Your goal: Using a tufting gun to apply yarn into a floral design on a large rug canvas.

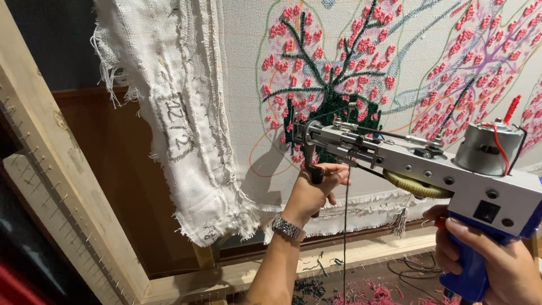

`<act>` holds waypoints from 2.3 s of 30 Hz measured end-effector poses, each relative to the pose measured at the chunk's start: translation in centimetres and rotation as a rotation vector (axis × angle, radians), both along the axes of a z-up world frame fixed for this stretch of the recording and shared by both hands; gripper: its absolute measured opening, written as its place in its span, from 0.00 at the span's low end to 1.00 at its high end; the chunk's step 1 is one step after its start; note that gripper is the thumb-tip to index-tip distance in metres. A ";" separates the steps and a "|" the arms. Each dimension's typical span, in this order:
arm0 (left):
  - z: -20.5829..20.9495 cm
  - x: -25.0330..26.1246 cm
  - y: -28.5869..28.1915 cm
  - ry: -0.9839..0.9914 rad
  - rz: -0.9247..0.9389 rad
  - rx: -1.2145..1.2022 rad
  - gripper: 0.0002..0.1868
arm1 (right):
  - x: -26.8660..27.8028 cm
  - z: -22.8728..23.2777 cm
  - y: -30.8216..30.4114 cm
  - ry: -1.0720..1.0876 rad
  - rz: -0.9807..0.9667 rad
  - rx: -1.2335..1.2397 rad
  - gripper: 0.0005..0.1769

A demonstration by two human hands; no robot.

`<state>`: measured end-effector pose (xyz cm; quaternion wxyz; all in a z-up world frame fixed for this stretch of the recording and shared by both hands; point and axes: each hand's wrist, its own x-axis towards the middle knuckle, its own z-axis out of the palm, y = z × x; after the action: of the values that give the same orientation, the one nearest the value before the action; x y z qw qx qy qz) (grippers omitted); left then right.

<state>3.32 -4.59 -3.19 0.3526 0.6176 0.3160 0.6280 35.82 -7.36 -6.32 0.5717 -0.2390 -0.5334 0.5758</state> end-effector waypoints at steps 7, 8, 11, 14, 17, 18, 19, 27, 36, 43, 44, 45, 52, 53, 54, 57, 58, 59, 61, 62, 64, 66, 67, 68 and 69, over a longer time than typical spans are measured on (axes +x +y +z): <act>1.5 -0.6 -0.3 0.021 0.036 -0.075 0.17 | -1.9 1.8 -1.5 -0.049 -0.047 -0.048 0.21; 1.4 -0.6 -0.3 0.019 0.044 -0.068 0.17 | -2.2 2.1 -1.8 -0.036 -0.052 -0.051 0.20; 1.5 -0.8 -0.5 0.021 0.055 -0.074 0.16 | -2.7 2.6 -2.1 -0.036 -0.028 -0.029 0.20; 1.7 -1.1 -0.5 0.040 0.067 -0.086 0.16 | -3.2 2.7 -2.1 -0.045 0.001 -0.015 0.20; 2.8 -1.2 -1.1 0.087 0.110 -0.125 0.16 | -3.7 2.4 -1.9 -0.065 -0.027 -0.037 0.18; 3.3 -1.2 -1.4 0.121 0.145 -0.160 0.16 | -3.8 2.1 -1.8 -0.086 -0.055 -0.043 0.17; 3.4 -1.2 -1.4 0.122 0.146 -0.160 0.16 | -4.5 2.7 -2.6 -0.085 -0.053 -0.042 0.17; 1.5 -3.6 1.3 0.084 0.088 -0.119 0.20 | -8.5 3.1 -5.2 -0.118 -0.047 0.043 0.17; 2.9 -4.2 0.2 0.105 0.147 -0.189 0.29 | -10.1 5.4 -6.2 -0.142 -0.067 -0.086 0.16; 2.5 -4.5 1.4 0.129 0.171 -0.174 0.26 | -8.9 4.2 -4.1 -0.128 -0.017 0.036 0.14; 2.2 -4.7 2.0 0.077 0.096 -0.103 0.25 | -9.4 5.2 -4.8 -0.134 -0.045 0.026 0.14; 1.9 -4.9 2.6 0.026 0.021 -0.032 0.25 | -10.0 6.2 -5.5 -0.140 -0.073 0.015 0.13; 4.0 -4.3 1.1 0.052 0.112 -0.139 0.22 | -10.2 7.2 -5.5 -0.142 -0.079 0.026 0.13; 4.3 -4.3 0.9 0.050 0.108 -0.150 0.23 | -10.3 7.3 -5.5 -0.157 -0.095 0.025 0.13; 4.6 -4.4 0.7 0.048 0.103 -0.164 0.23 | -10.3 7.4 -5.5 -0.172 -0.110 0.021 0.14; 4.8 -4.6 1.4 0.056 0.075 -0.189 0.24 | -9.3 5.8 -3.7 -0.162 -0.061 0.057 0.14; 5.1 -4.4 1.0 0.057 0.074 -0.190 0.24 | -9.2 5.6 -3.5 -0.161 -0.062 0.056 0.14; 5.5 -4.3 0.6 0.075 0.097 -0.217 0.23 | -9.2 5.4 -3.4 -0.152 -0.056 0.044 0.14; 4.9 -4.9 1.8 0.091 0.123 -0.240 0.22 | -9.3 5.5 -3.2 -0.144 -0.047 0.037 0.15; 3.9 -5.6 3.4 0.051 0.024 -0.142 0.20 | -9.4 5.6 -3.3 -0.148 -0.068 0.042 0.15; 3.4 -5.9 4.4 0.014 -0.076 -0.041 0.19 | -9.5 6.0 -3.5 -0.151 -0.088 0.050 0.15; 4.5 -5.2 2.8 0.105 0.067 -0.129 0.17 | -9.5 6.5 -3.9 -0.144 -0.087 0.043 0.15; 4.4 -5.3 2.9 0.106 0.068 -0.126 0.17 | -9.6 6.4 -3.8 -0.143 -0.086 0.045 0.15; 4.4 -5.4 3.1 0.099 0.064 -0.111 0.17 | -9.6 6.3 -3.7 -0.121 -0.082 0.065 0.15; 4.4 -5.5 3.3 0.092 0.060 -0.095 0.16 | -9.7 6.2 -3.5 -0.100 -0.078 0.085 0.15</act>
<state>-2.23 -1.28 1.16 0.3478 0.6185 0.3796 0.5937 26.13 -10.88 -0.14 0.5758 -0.2634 -0.5758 0.5173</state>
